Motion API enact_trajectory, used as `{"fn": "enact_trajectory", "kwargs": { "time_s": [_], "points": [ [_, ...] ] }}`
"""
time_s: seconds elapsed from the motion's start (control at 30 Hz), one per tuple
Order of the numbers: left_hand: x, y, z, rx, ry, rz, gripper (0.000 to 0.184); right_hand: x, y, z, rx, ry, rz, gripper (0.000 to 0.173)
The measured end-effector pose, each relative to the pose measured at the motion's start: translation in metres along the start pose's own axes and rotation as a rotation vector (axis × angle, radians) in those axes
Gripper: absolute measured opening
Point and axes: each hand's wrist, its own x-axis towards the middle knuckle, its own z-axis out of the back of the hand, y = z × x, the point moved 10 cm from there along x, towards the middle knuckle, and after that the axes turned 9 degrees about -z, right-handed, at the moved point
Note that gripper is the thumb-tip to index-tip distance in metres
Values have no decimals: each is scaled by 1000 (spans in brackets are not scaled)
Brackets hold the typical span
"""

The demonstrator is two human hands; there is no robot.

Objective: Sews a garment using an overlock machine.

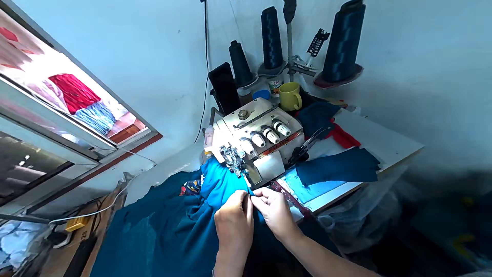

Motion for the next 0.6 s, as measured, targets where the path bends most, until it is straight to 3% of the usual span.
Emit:
{"fn": "enact_trajectory", "kwargs": {
  "time_s": [0.33,0.6],
  "points": [
    [-11,8,5,-39,-72,-163,20,-10,-14,3,169,51,-117,10],
    [-1,-9,-3,14,-55,-164,16,-11,-10,-2,258,10,-54,18]
  ]
}}
